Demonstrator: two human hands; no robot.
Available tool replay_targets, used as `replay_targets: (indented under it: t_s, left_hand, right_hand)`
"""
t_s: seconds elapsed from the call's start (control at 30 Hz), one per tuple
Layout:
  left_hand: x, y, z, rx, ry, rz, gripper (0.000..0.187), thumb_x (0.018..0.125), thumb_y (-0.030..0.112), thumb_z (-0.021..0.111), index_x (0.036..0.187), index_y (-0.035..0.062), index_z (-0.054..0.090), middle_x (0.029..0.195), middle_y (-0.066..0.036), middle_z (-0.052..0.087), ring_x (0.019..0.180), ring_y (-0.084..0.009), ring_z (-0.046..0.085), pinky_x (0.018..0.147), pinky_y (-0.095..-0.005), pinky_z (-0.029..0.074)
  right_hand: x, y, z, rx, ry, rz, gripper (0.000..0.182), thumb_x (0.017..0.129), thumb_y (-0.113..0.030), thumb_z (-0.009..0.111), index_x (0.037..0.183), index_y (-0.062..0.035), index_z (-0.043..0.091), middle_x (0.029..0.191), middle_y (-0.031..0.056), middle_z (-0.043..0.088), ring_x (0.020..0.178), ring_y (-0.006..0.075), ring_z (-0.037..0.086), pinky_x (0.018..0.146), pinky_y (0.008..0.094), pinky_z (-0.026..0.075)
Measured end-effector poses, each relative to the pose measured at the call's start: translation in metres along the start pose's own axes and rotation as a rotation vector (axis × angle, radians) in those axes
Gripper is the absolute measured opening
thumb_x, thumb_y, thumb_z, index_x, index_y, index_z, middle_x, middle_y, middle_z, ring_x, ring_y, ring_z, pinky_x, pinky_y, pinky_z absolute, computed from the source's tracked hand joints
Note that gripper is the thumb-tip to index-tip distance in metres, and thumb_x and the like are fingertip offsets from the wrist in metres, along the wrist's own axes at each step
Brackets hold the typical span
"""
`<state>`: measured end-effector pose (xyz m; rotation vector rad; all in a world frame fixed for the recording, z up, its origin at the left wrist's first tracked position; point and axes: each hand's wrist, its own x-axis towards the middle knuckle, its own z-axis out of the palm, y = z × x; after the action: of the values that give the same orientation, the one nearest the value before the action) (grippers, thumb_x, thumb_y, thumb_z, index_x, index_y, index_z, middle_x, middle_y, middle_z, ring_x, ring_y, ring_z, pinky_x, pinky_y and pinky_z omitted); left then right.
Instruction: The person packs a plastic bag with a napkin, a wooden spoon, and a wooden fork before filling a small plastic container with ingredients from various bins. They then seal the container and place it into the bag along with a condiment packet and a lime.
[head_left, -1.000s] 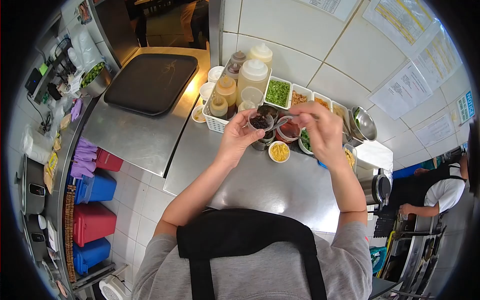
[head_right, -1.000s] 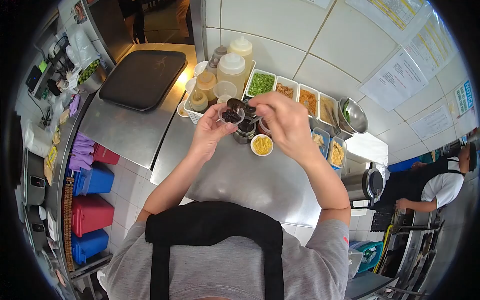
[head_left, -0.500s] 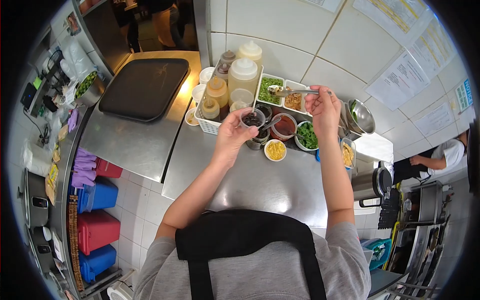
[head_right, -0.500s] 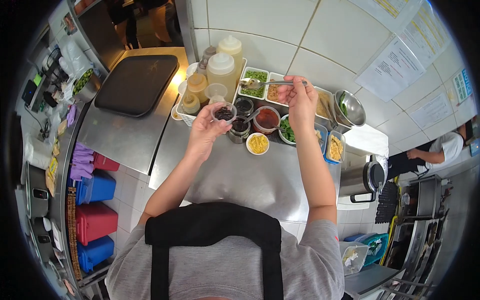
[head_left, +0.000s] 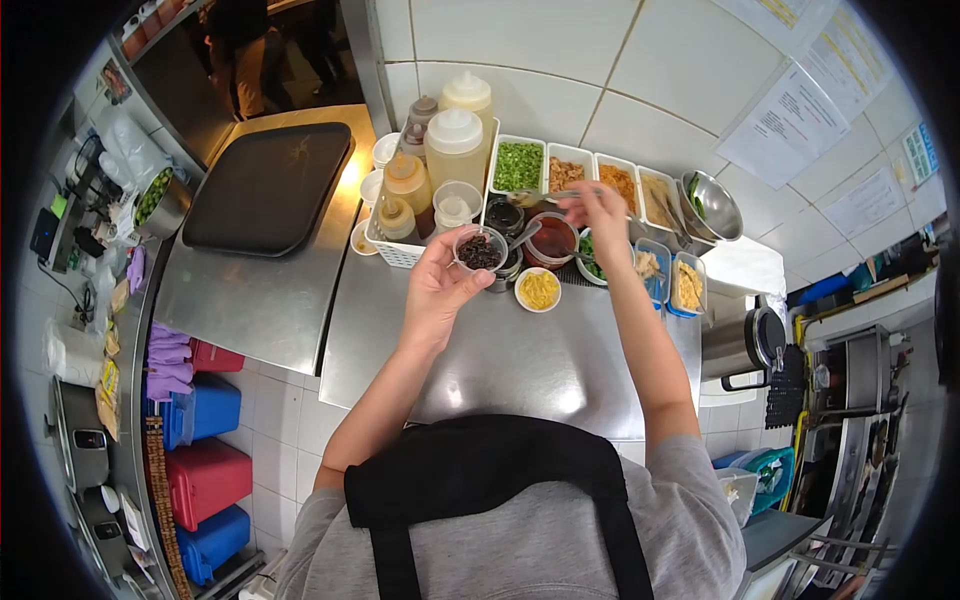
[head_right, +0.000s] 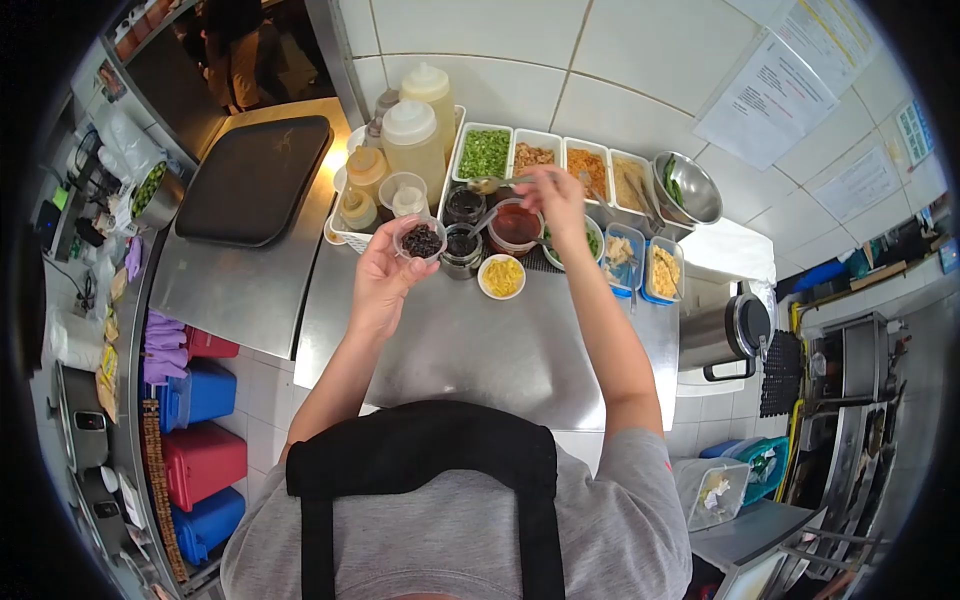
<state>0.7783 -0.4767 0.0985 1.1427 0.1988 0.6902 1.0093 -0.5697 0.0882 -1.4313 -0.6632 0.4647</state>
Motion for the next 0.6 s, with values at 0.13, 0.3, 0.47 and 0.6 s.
replay_targets:
  t_s: [0.13, 0.3, 0.47, 0.6]
  left_hand:
    - [-0.005, -0.001, 0.001, 0.008, -0.03, -0.027, 0.049, 0.075, 0.01, 0.068, 0.118, 0.0065, 0.045, 0.115, -0.005, 0.049, 0.102, -0.0139, 0.051, 0.08, -0.0284, 0.049]
    - [-0.028, -0.001, -0.013, -0.027, 0.008, -0.058, 0.049, 0.075, 0.01, 0.067, 0.118, 0.0057, 0.045, 0.114, -0.006, 0.05, 0.1, -0.016, 0.053, 0.077, -0.0283, 0.05]
    - [-0.036, -0.014, -0.011, -0.051, 0.012, -0.144, 0.05, 0.076, 0.01, 0.066, 0.12, 0.0049, 0.043, 0.113, -0.007, 0.052, 0.094, -0.0213, 0.058, 0.074, -0.0273, 0.05]
    - [-0.027, -0.019, 0.005, -0.051, -0.05, -0.173, 0.051, 0.076, 0.009, 0.066, 0.12, 0.0043, 0.042, 0.114, -0.008, 0.051, 0.095, -0.021, 0.058, 0.074, -0.0273, 0.05]
  right_hand:
    - [0.018, 0.014, 0.011, -0.249, -0.295, 0.02, 0.03, 0.089, -0.023, 0.047, 0.105, 0.0021, 0.054, 0.083, 0.0098, 0.063, 0.064, 0.0115, 0.057, 0.057, 0.0213, 0.045]
    - [-0.004, 0.016, -0.018, -0.39, 0.107, -0.321, 0.045, 0.082, -0.025, 0.059, 0.115, 0.0032, 0.047, 0.082, 0.0108, 0.061, 0.069, 0.0159, 0.058, 0.061, 0.0278, 0.046]
    - [-0.067, 0.028, -0.044, -0.74, 0.07, -0.042, 0.035, 0.077, -0.018, 0.064, 0.104, 0.0027, 0.055, 0.066, 0.0061, 0.057, 0.056, 0.013, 0.053, 0.053, 0.0256, 0.045]
    - [-0.059, 0.056, -0.018, -0.224, 0.14, 0.09, 0.027, 0.078, -0.014, 0.063, 0.098, 0.0017, 0.058, 0.065, 0.0052, 0.057, 0.052, 0.0096, 0.052, 0.047, 0.0214, 0.043]
